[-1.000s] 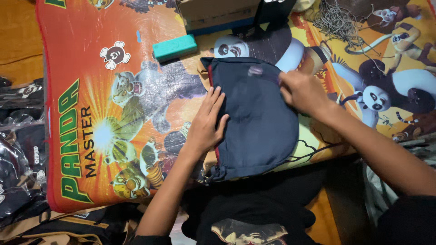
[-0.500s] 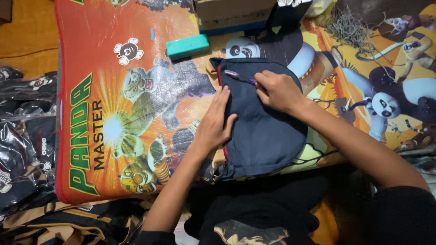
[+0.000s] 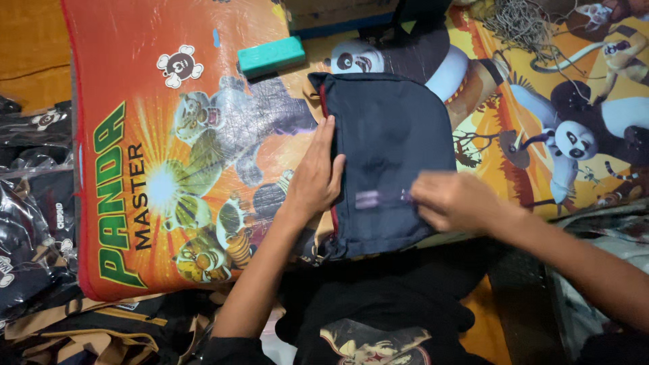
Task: The person removes a dark blue bag from a plastic wrapper and places it on a table. They use a purple toothbrush to scrub the bag's surface and then attach a small keychain to the zipper.
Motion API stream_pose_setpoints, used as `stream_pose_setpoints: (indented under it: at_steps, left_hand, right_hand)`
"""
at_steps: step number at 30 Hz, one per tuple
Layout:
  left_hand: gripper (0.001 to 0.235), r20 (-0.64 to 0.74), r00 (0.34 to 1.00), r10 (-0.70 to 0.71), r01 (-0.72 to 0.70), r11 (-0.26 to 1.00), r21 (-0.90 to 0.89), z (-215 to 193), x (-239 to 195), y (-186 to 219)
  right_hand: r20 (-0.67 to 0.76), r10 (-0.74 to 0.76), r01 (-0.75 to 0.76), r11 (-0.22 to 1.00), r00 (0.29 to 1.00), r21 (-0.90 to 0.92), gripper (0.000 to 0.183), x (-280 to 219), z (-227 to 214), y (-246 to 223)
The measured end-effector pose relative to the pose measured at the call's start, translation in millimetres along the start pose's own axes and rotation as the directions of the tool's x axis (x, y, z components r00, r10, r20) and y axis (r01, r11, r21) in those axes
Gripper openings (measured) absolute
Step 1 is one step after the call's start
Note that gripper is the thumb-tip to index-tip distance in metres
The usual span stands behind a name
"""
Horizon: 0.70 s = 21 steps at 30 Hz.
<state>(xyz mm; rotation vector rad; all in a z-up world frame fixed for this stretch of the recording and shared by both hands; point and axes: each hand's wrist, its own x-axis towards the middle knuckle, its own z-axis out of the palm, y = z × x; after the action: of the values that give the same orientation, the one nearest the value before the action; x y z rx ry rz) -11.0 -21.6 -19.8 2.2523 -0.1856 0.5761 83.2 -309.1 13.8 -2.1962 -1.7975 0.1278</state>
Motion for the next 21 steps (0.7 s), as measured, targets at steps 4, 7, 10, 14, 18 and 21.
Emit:
stream_pose_setpoints:
  at_steps: [4, 7, 10, 14, 18, 21]
  left_hand:
    - [0.05, 0.051, 0.997, 0.05, -0.056, 0.991, 0.123, 2.2, -2.2, -3.3]
    - [0.05, 0.04, 0.997, 0.059, -0.064, 0.988, 0.142, 1.9, 0.7, -3.7]
    - [0.05, 0.037, 0.998, 0.049, -0.054, 0.986, 0.155, 3.8, 0.0, -4.2]
    - [0.049, 0.054, 0.998, 0.043, -0.051, 0.987, 0.152, 2.9, 0.3, -4.1]
    - [0.049, 0.045, 0.998, 0.054, -0.06, 0.987, 0.151, 1.4, 1.1, -2.6]
    - [0.048, 0.038, 0.998, 0.048, -0.053, 0.989, 0.14, 1.7, -0.4, -1.3]
  right_hand:
    - [-0.163, 0.252, -0.29, 0.914, 0.954, -0.283, 0.018, 5.7, 1.5, 32.8]
    - [-0.152, 0.18, -0.222, 0.915, 0.972, -0.336, 0.014, -9.7, 27.1, 14.0]
    - [-0.077, 0.01, -0.026, 0.979, 0.997, -0.204, 0.006, -29.0, 30.4, -34.9]
    - [-0.081, -0.03, 0.01, 0.971, 0.996, -0.238, 0.01, -40.2, 27.1, -9.1]
    - [-0.245, 0.406, -0.474, 0.768, 0.88, -0.431, 0.019, -42.9, 22.7, 21.8]
    - [-0.241, 0.256, -0.351, 0.714, 0.936, -0.606, 0.013, -39.2, 27.4, -31.3]
